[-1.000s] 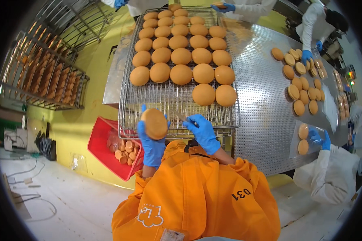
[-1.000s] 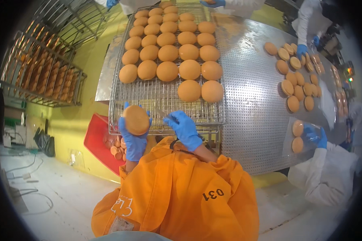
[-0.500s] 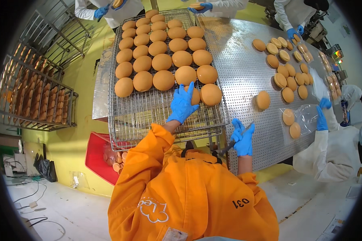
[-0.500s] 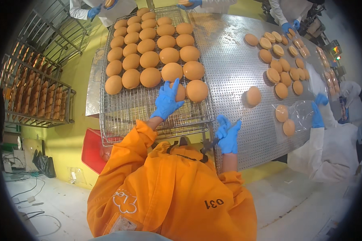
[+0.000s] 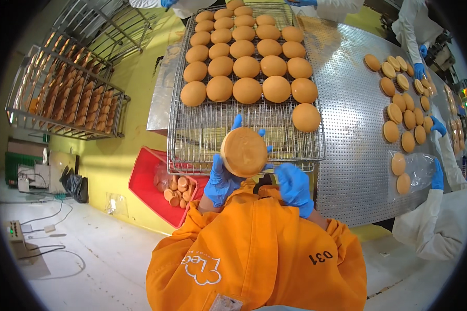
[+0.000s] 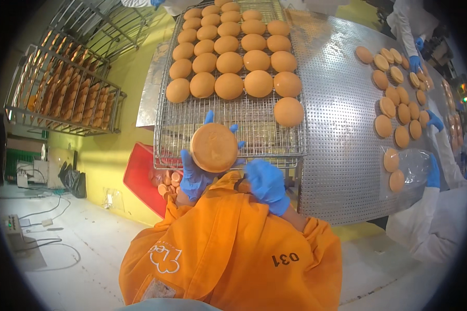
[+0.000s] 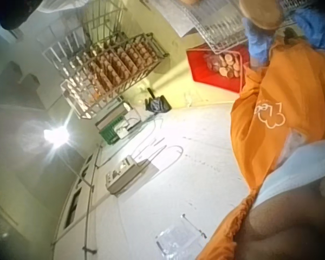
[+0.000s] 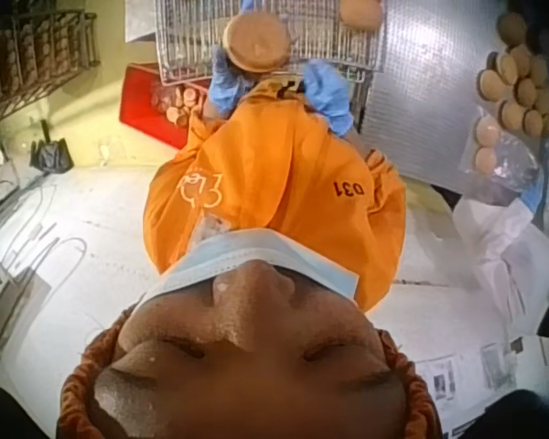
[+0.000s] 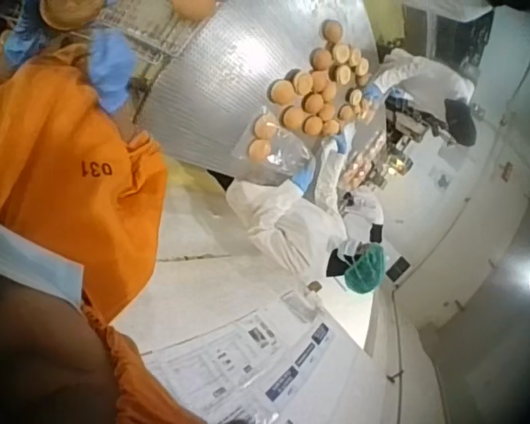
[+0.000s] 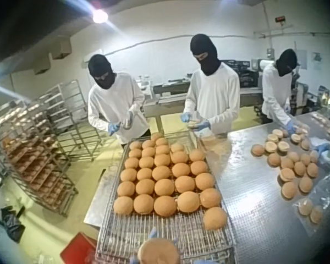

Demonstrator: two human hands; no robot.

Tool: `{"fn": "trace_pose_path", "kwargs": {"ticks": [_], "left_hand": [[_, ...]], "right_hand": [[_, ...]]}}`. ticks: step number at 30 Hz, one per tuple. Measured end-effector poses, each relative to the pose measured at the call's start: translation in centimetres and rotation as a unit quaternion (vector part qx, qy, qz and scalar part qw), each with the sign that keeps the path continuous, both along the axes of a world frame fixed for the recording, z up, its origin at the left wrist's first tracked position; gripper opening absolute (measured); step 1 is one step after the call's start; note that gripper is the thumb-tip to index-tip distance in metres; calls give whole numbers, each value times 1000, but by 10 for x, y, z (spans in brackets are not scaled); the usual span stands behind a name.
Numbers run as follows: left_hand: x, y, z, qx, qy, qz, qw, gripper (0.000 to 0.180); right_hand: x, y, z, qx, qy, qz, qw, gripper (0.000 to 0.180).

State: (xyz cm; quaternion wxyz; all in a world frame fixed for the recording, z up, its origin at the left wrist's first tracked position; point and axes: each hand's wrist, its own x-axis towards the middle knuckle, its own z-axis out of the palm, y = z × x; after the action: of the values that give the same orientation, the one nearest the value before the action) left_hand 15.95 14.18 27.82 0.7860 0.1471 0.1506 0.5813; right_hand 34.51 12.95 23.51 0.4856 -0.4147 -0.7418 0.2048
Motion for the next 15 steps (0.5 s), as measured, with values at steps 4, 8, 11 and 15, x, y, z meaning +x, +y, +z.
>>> {"fn": "trace_pose_path", "kwargs": {"ticks": [4, 8, 11, 15], "left_hand": [[-5, -16, 13, 23, 185, 120, 975, 110], [-15, -26, 11, -8, 214, 220, 952, 108], [-24, -33, 7, -17, 192, 209, 959, 107], [-27, -34, 1, -14, 196, 232, 953, 104]], "right_hand": [[-14, 11, 6, -73, -170, 57, 981, 12], [-23, 9, -21, -51, -166, 91, 981, 16], [-34, 0, -17, -29, -167, 179, 969, 22], [-34, 9, -16, -4, -271, 66, 960, 25]]}}
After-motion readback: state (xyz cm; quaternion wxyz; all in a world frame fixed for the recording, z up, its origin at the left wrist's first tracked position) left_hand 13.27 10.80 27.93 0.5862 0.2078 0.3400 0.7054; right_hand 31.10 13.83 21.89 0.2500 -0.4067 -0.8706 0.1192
